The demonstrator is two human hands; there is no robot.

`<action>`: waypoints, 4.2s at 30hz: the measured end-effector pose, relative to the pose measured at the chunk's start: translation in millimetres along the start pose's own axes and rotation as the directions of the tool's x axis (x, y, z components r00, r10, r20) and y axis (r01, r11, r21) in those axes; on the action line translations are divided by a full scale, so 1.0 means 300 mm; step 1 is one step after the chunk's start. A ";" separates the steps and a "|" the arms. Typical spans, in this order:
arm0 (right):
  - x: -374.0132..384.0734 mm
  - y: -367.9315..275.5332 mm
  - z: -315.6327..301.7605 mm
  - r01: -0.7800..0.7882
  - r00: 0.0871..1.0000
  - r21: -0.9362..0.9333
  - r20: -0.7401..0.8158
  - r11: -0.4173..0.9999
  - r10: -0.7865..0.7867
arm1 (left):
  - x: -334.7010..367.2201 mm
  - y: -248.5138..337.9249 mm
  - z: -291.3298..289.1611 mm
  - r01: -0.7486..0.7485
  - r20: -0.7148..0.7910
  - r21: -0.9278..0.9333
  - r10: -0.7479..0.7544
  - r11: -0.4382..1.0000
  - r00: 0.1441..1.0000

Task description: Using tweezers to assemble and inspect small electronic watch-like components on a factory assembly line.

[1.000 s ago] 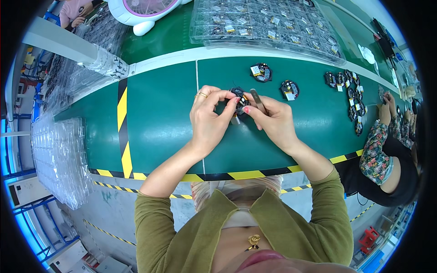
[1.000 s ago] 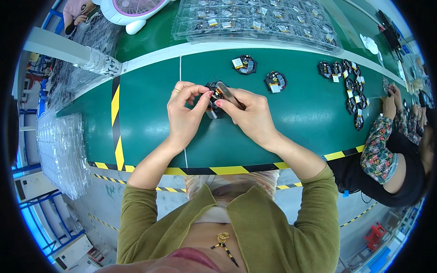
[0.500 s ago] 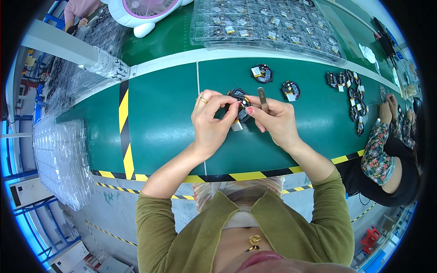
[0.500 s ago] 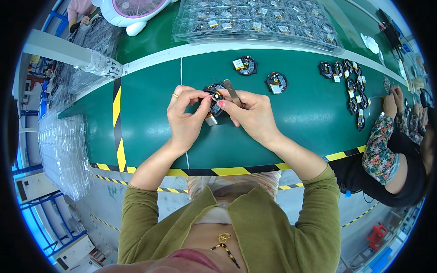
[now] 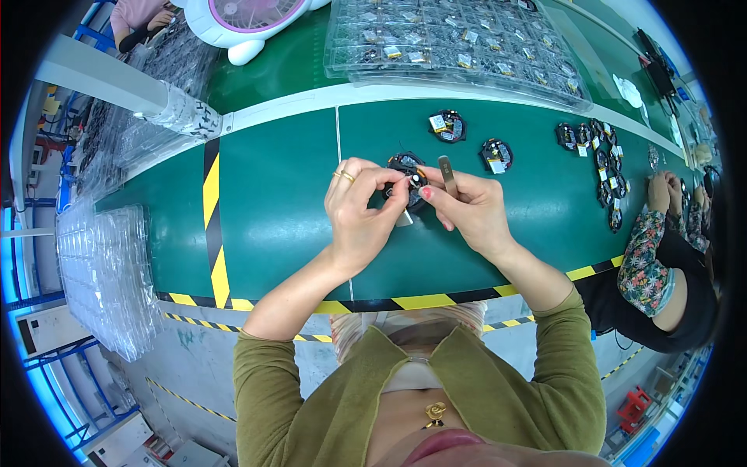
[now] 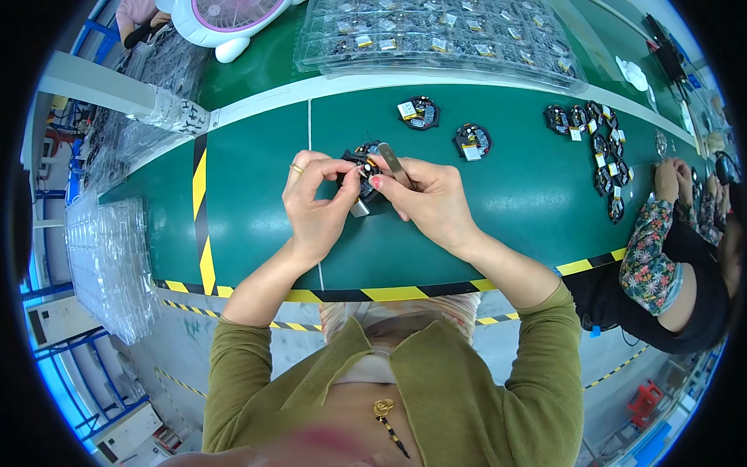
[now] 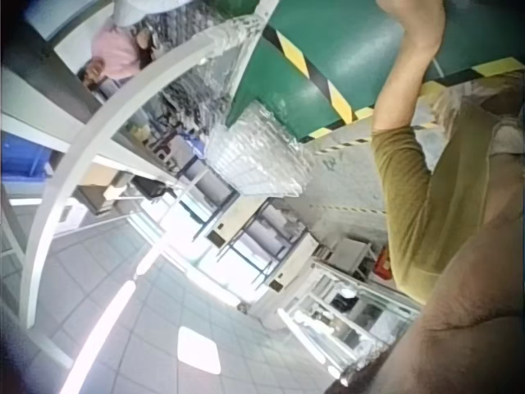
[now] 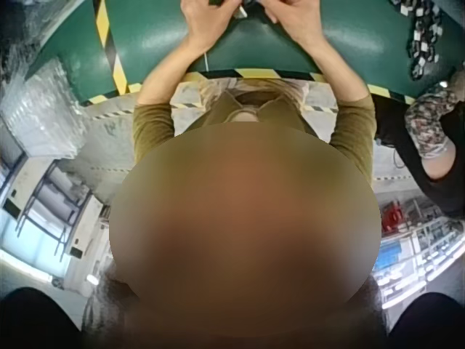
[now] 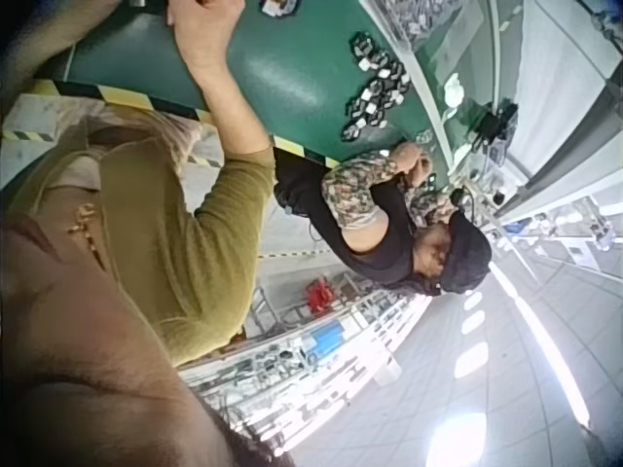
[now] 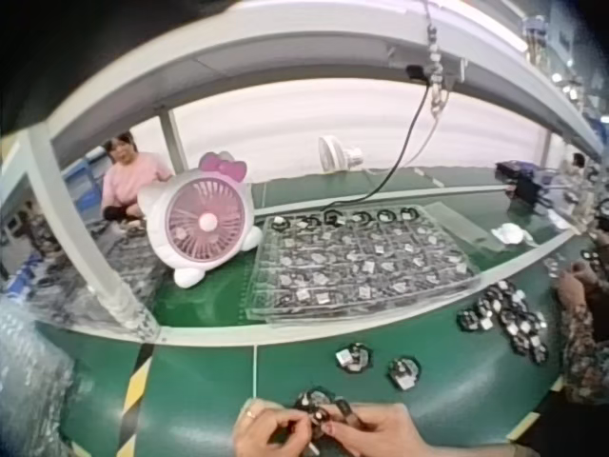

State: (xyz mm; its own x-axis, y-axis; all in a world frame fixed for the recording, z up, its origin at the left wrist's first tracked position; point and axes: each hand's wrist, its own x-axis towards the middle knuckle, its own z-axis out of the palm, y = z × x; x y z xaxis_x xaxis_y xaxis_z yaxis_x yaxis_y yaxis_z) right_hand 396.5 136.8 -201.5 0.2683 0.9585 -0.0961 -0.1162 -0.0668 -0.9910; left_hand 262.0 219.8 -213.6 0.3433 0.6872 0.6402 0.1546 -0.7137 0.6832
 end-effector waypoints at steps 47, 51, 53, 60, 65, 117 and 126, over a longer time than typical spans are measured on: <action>0.083 0.042 -0.234 0.006 0.960 -0.638 -0.212 0.770 -0.183 | -0.009 -0.015 0.019 0.484 0.480 -0.347 -0.291 0.803 0.828; 0.090 -0.038 -0.088 0.083 0.976 -0.228 -0.177 0.970 -0.126 | -0.031 -0.019 0.030 0.523 0.429 -0.401 -0.350 0.752 0.832; 0.069 -0.044 -0.042 0.051 0.987 -0.116 -0.149 0.992 -0.068 | -0.018 -0.011 0.036 0.613 0.472 -0.547 -0.396 0.570 0.788; 0.038 0.017 -0.007 0.090 0.983 -0.122 -0.146 0.988 -0.108 | 0.012 -0.003 -0.025 0.576 0.470 -0.516 -0.352 0.635 0.809; 0.014 0.031 0.002 0.083 0.989 -0.191 -0.108 0.978 -0.105 | 0.019 0.004 -0.015 0.697 0.505 -0.440 -0.485 0.567 0.713; 0.003 0.078 -0.002 0.254 0.965 -0.149 -0.020 0.956 -0.260 | -0.015 -0.016 0.007 0.138 0.101 -0.010 -0.136 0.990 0.986; 0.004 0.059 -0.018 0.205 0.978 -0.192 0.006 0.960 -0.208 | 0.027 0.010 -0.001 0.092 0.066 0.007 -0.092 0.996 0.994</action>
State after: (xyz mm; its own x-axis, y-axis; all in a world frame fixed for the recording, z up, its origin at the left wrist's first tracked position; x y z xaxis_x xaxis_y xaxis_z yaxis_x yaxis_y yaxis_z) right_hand 399.8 135.2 -219.6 0.2807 0.9531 0.1129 0.1270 0.0797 -0.9887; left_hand 265.0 223.2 -206.4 0.3881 0.7395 0.5500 0.1922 -0.6486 0.7365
